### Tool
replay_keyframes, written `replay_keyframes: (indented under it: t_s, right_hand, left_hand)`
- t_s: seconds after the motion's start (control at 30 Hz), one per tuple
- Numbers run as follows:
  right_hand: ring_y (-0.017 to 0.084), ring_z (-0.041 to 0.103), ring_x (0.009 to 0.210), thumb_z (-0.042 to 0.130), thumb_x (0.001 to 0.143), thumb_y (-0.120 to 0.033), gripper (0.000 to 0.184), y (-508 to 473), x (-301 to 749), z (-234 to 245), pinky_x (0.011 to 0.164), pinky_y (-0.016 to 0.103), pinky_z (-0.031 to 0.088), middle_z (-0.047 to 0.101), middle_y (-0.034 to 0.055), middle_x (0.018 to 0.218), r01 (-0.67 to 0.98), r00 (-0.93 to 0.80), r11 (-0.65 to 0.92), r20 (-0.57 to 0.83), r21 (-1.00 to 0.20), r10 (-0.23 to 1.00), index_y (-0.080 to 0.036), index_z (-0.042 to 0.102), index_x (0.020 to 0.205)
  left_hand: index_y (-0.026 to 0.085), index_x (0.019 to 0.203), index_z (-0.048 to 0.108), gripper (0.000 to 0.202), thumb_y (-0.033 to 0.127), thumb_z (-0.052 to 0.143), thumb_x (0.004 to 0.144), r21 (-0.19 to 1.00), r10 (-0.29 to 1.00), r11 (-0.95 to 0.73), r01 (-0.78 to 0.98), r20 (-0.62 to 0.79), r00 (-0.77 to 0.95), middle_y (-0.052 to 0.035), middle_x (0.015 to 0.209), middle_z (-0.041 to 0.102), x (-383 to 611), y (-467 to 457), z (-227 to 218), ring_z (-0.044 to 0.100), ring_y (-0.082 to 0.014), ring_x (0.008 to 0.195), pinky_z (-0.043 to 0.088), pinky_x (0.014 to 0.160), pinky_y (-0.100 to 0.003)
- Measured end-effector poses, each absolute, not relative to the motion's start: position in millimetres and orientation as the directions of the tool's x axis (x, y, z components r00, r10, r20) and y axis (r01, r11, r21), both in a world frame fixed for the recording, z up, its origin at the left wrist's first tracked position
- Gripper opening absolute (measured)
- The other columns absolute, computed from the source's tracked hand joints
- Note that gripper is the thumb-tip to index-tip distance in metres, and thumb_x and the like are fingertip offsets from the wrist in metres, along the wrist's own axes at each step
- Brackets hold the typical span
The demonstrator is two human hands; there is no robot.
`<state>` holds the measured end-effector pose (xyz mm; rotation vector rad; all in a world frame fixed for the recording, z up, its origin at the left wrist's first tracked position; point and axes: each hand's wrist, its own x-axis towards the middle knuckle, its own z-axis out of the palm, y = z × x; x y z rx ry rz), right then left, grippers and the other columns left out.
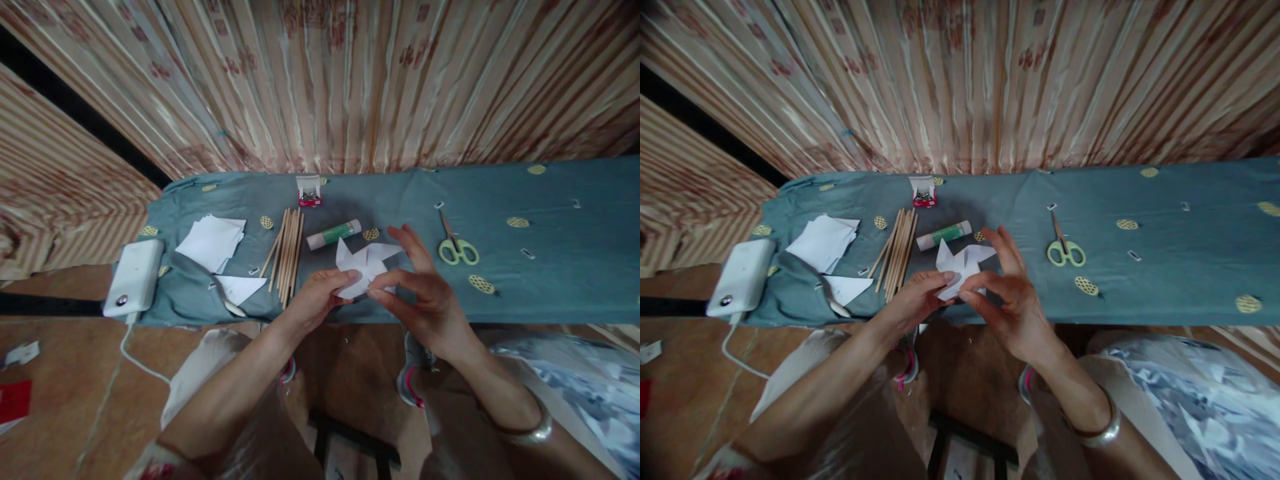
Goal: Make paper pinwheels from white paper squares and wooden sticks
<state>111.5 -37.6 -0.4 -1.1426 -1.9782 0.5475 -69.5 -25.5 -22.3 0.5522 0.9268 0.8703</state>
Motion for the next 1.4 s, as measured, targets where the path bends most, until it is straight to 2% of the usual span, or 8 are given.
replay_keyframes:
  t_s: [0.1, 0.33, 0.5, 0.73, 0.93, 1.4]
  right_hand:
    - [0.031, 0.02, 0.147, 0.063, 0.087, -0.032, 0.01, -38, 112, -2, 0.117, 0.058, 0.026, 0.033, -0.005, 0.155, 0.539, -0.309, 0.5, 0.393, -0.678, 0.866, -0.028, 0.07, 0.08]
    - [0.032, 0.021, 0.146, 0.064, 0.086, -0.034, 0.01, -38, 114, -3, 0.116, 0.058, 0.027, 0.033, -0.0052, 0.155, 0.574, -0.331, 0.511, 0.39, -0.64, 0.86, -0.027, 0.07, 0.081]
    - [0.033, 0.022, 0.146, 0.062, 0.086, -0.033, 0.01, -38, 112, -2, 0.116, 0.059, 0.027, 0.035, -0.0031, 0.154, 0.575, -0.313, 0.501, 0.391, -0.647, 0.865, -0.026, 0.068, 0.08]
    - [0.033, 0.02, 0.147, 0.061, 0.085, -0.028, 0.008, -36, 113, -4, 0.115, 0.06, 0.026, 0.036, 0.0018, 0.153, 0.58, -0.295, 0.474, 0.372, -0.662, 0.88, -0.024, 0.064, 0.079]
    - [0.033, 0.022, 0.146, 0.06, 0.085, -0.027, 0.01, -35, 110, -5, 0.115, 0.06, 0.026, 0.039, 0.0027, 0.152, 0.609, -0.264, 0.465, 0.389, -0.643, 0.883, -0.024, 0.062, 0.076]
    - [0.036, 0.028, 0.143, 0.06, 0.081, -0.021, 0.009, -32, 106, -10, 0.109, 0.06, 0.033, 0.046, 0.0081, 0.146, 0.67, -0.21, 0.447, 0.426, -0.593, 0.88, -0.022, 0.063, 0.073]
  left_hand:
    - [0.012, 0.067, 0.073, 0.032, 0.039, 0.085, 0.056, 0.743, 0.85, 0.526, -0.414, -0.439, 0.292, -0.0018, 0.062, 0.066, -66, -24, -22, 0.054, -0.0091, 0.056, 0.041, 0.057, -0.021]
    - [0.012, 0.068, 0.073, 0.03, 0.037, 0.084, 0.057, 0.752, 0.865, 0.502, -0.428, -0.432, 0.256, -0.0022, 0.064, 0.068, -63, -21, -21, 0.055, -0.0106, 0.057, 0.04, 0.06, -0.024]
    - [0.012, 0.073, 0.075, 0.029, 0.033, 0.084, 0.054, 0.748, 0.88, 0.474, -0.464, -0.418, 0.226, -0.0023, 0.065, 0.07, -60, -20, -23, 0.057, -0.0116, 0.058, 0.042, 0.062, -0.024]
    - [0.014, 0.068, 0.074, 0.024, 0.03, 0.084, 0.054, 0.77, 0.893, 0.444, -0.458, -0.418, 0.164, -0.0008, 0.063, 0.07, -58, -24, -19, 0.056, -0.0097, 0.052, 0.042, 0.057, -0.022]
    - [0.014, 0.07, 0.076, 0.022, 0.028, 0.083, 0.054, 0.803, 0.913, 0.396, -0.444, -0.395, 0.1, -0.0009, 0.063, 0.071, -58, -25, -18, 0.06, -0.0108, 0.057, 0.046, 0.063, -0.023]
    - [0.017, 0.071, 0.076, 0.022, 0.03, 0.085, 0.055, 0.846, 0.945, 0.318, -0.429, -0.319, 0.071, -0.0017, 0.067, 0.073, -55, -26, -23, 0.062, -0.0126, 0.062, 0.048, 0.069, -0.025]
